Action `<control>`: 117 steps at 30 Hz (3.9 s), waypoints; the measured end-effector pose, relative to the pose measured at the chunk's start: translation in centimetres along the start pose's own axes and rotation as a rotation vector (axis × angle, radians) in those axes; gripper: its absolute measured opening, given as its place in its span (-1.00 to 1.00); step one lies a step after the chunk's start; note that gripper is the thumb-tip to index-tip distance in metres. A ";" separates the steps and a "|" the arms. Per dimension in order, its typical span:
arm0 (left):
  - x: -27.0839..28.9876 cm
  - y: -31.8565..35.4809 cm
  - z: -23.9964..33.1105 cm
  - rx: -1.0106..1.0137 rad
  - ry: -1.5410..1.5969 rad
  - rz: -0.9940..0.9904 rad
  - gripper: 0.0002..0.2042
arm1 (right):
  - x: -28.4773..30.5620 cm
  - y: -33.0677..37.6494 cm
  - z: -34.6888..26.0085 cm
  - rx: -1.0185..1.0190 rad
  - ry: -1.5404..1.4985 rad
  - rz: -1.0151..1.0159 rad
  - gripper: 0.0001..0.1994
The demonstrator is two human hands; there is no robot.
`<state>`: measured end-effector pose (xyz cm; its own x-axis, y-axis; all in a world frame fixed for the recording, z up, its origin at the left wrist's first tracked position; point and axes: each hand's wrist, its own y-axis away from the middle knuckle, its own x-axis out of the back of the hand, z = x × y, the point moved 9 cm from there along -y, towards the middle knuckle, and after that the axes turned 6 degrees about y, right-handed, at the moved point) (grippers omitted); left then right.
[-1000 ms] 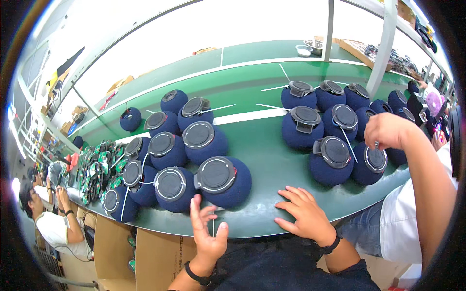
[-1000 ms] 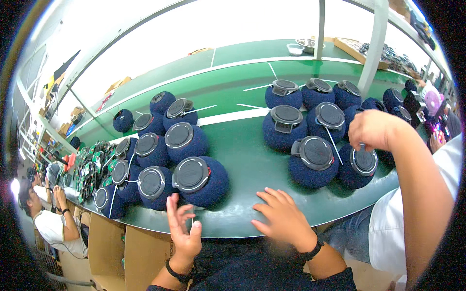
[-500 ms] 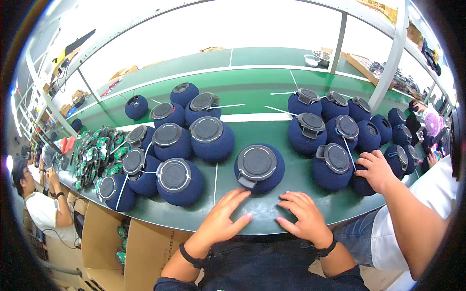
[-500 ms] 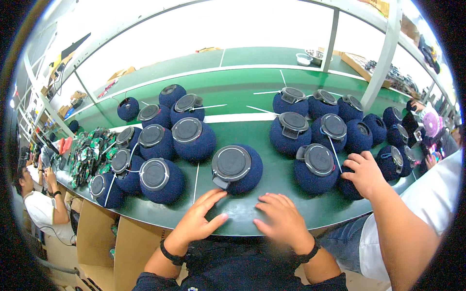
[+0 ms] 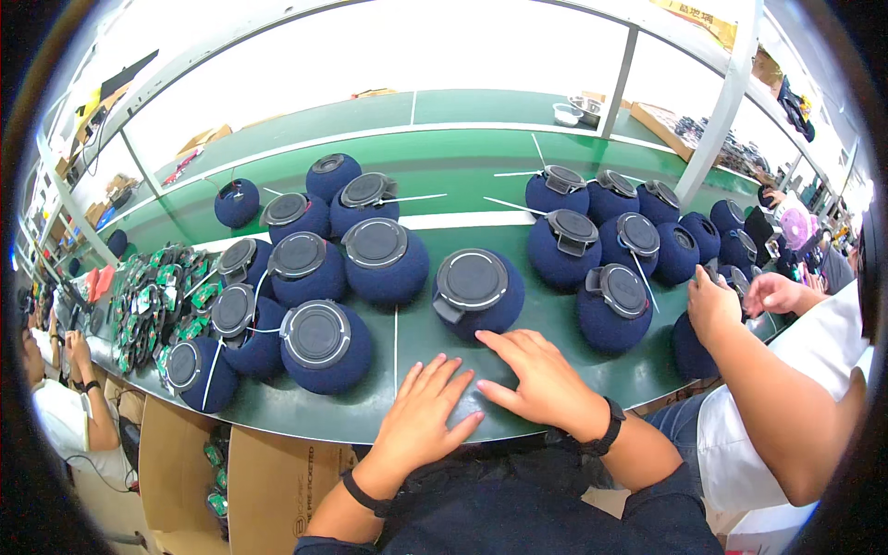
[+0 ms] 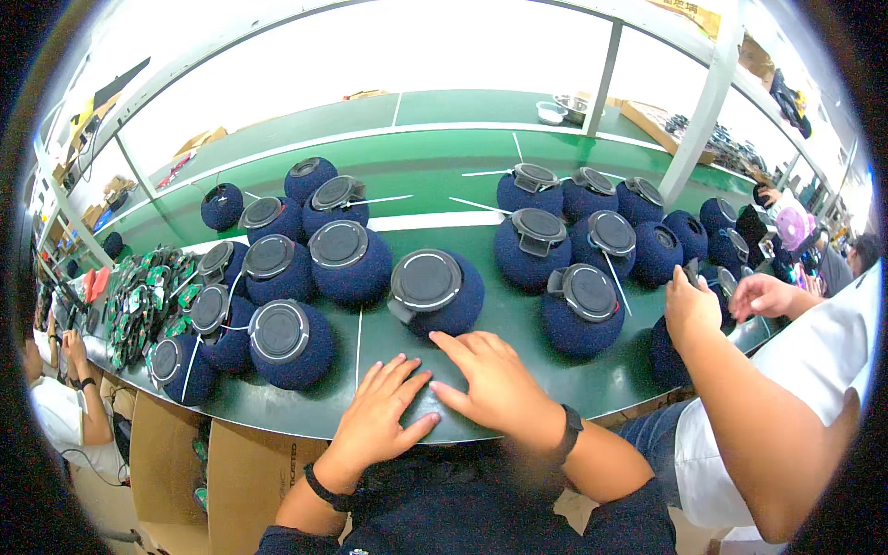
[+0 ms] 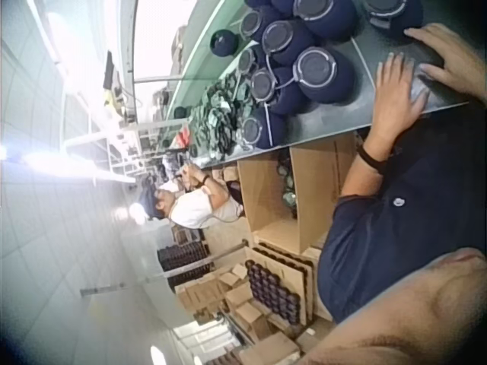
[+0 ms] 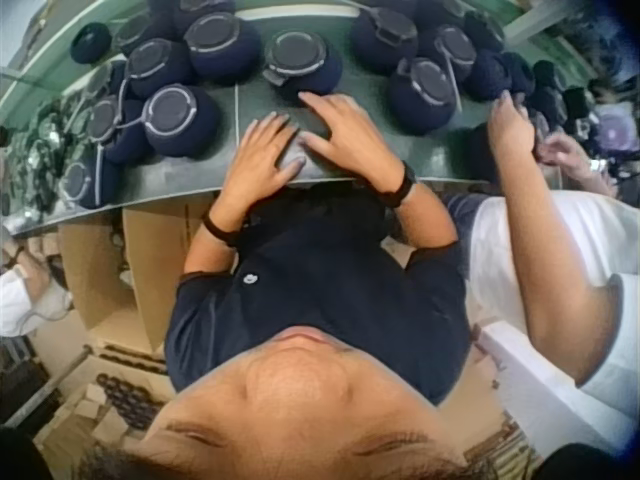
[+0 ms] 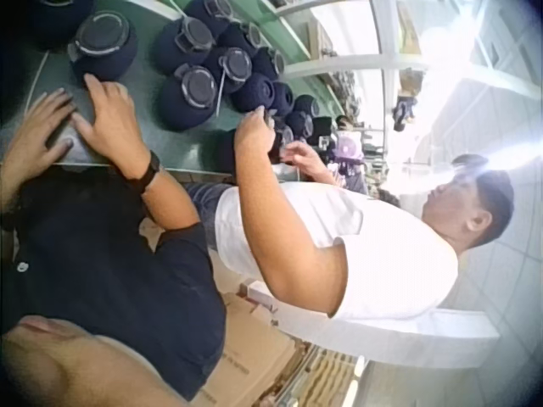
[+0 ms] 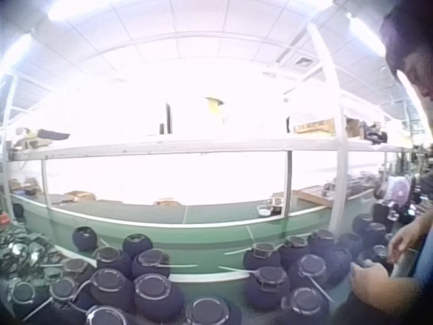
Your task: Connecting circuit boards and wires to assemble spherical electronic speakers on a factory production line.
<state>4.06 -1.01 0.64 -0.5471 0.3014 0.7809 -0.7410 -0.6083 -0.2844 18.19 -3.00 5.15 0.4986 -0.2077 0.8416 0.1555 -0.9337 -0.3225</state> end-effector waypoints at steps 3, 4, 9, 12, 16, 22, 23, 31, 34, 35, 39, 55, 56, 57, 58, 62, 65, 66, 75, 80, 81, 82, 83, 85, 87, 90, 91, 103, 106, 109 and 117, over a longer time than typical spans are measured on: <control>0.0 0.1 0.0 -0.008 -0.010 -0.007 -0.38 | -1.0 -1.5 -0.2 -0.034 0.123 -0.060 -0.32; -0.2 0.1 0.0 -0.005 -0.030 -0.029 -0.39 | -1.2 -2.2 -0.1 -0.037 0.144 -0.045 -0.30; -0.1 0.3 0.0 -0.014 -0.020 -0.021 -0.40 | -2.4 -6.6 2.5 -0.144 0.276 -0.027 -0.27; -0.1 0.3 -0.1 -0.023 -0.019 -0.013 -0.40 | -2.6 -9.9 4.8 -0.179 0.282 0.003 -0.28; -0.4 0.5 -0.3 -0.027 -0.057 -0.024 -0.41 | -3.3 -14.4 8.6 -0.279 0.186 -0.043 -0.30; -0.4 0.6 -0.1 -0.050 -0.052 -0.002 -0.44 | -3.5 -19.4 12.3 -0.321 0.272 0.009 -0.34; -0.4 0.7 -0.1 -0.052 -0.049 -0.002 -0.44 | -3.4 -20.0 12.5 -0.282 0.307 0.036 -0.36; -0.5 0.7 -0.2 -0.056 -0.048 -0.025 -0.45 | -3.7 -23.6 15.5 -0.282 0.425 -0.009 -0.39; -0.3 0.7 -0.1 -0.070 -0.048 -0.012 -0.46 | -3.8 -24.8 17.3 -0.329 0.414 -0.036 -0.36; -0.3 0.6 -0.3 -0.062 -0.055 -0.017 -0.46 | -3.9 -25.2 18.0 -0.336 0.445 -0.047 -0.34; -0.1 0.5 -0.4 -0.062 -0.027 0.007 -0.47 | -4.9 -27.0 18.7 -0.228 0.392 -0.053 -0.33; 0.3 -0.1 -1.1 -0.023 0.095 0.001 -0.48 | 0.3 -35.1 9.7 -0.009 0.701 -0.273 -0.67; 0.2 -0.3 -1.2 -0.014 0.095 -0.014 -0.48 | 0.7 -35.8 9.4 0.009 0.653 -0.232 -0.66; 0.1 -0.4 -1.2 -0.007 0.083 -0.022 -0.49 | 0.6 -36.9 8.9 0.035 0.540 -0.215 -0.61; 0.0 -0.5 -1.1 -0.005 0.071 -0.035 -0.50 | 0.0 -37.8 8.4 0.077 0.423 -0.214 -0.59; -0.1 -0.6 -0.9 0.018 0.050 -0.062 -0.51 | -3.9 -40.5 7.5 0.112 0.194 -0.215 -0.54; 0.2 -0.8 -0.9 0.029 0.044 -0.053 -0.51 | -6.9 -41.4 8.0 0.112 0.169 -0.206 -0.56; 0.3 -0.8 -0.8 0.034 0.037 -0.048 -0.52 | -7.9 -41.6 8.1 0.118 0.130 -0.178 -0.56; 0.0 -1.0 -1.2 0.074 0.035 -0.050 -0.51 | -10.5 -43.3 11.4 0.181 0.131 -0.231 -0.42; 0.1 -1.2 -1.4 0.076 0.018 -0.046 -0.52 | -10.3 -42.7 12.2 0.028 0.108 -0.208 -0.35; 0.2 -1.2 -1.3 0.073 0.016 -0.041 -0.52 | -10.2 -42.6 12.0 0.035 0.099 -0.213 -0.35; 0.2 -1.2 -1.3 0.068 0.014 -0.036 -0.53 | -9.7 -42.6 12.1 0.021 0.119 -0.194 -0.37; 0.2 -1.2 -1.3 0.071 0.017 -0.037 -0.53 | -9.4 -42.4 12.4 -0.016 0.159 -0.185 -0.37; 0.0 -1.3 -1.4 0.073 0.030 -0.049 -0.55 | -8.8 -42.3 12.7 -0.039 0.135 -0.152 -0.35; 0.1 -1.3 -1.5 0.078 0.038 -0.041 -0.56 | -8.7 -42.2 13.1 -0.080 0.136 -0.128 -0.31; 0.1 -1.4 -1.4 0.079 0.037 -0.043 -0.57 | -8.9 -42.4 12.7 -0.049 0.107 -0.049 -0.22; 0.0 -1.4 -1.5 0.082 0.034 -0.056 -0.58 | -9.1 -42.6 12.6 -0.042 0.093 -0.033 -0.19; 0.3 -1.2 -1.5 0.081 0.061 -0.026 -0.60 | -8.8 -41.5 14.1 -0.169 0.025 0.088 -0.01; 0.2 -1.2 -1.5 0.077 0.053 -0.018 -0.60 | -7.6 -40.0 15.1 -0.239 -0.043 0.176 0.00; 0.2 -1.0 -1.5 0.064 0.057 -0.005 -0.59 | -6.5 -38.8 16.0 -0.277 -0.036 0.236 0.04; 0.7 -0.4 -1.3 0.010 0.045 0.067 -0.57 | -1.3 -34.5 18.0 -0.498 -0.730 0.456 0.16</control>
<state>3.42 0.38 0.61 -0.6120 0.2924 0.7348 -0.6986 -0.6354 -0.3291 27.56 34.75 7.41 0.8500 -0.5034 0.1552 -0.4744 -0.8596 -0.1896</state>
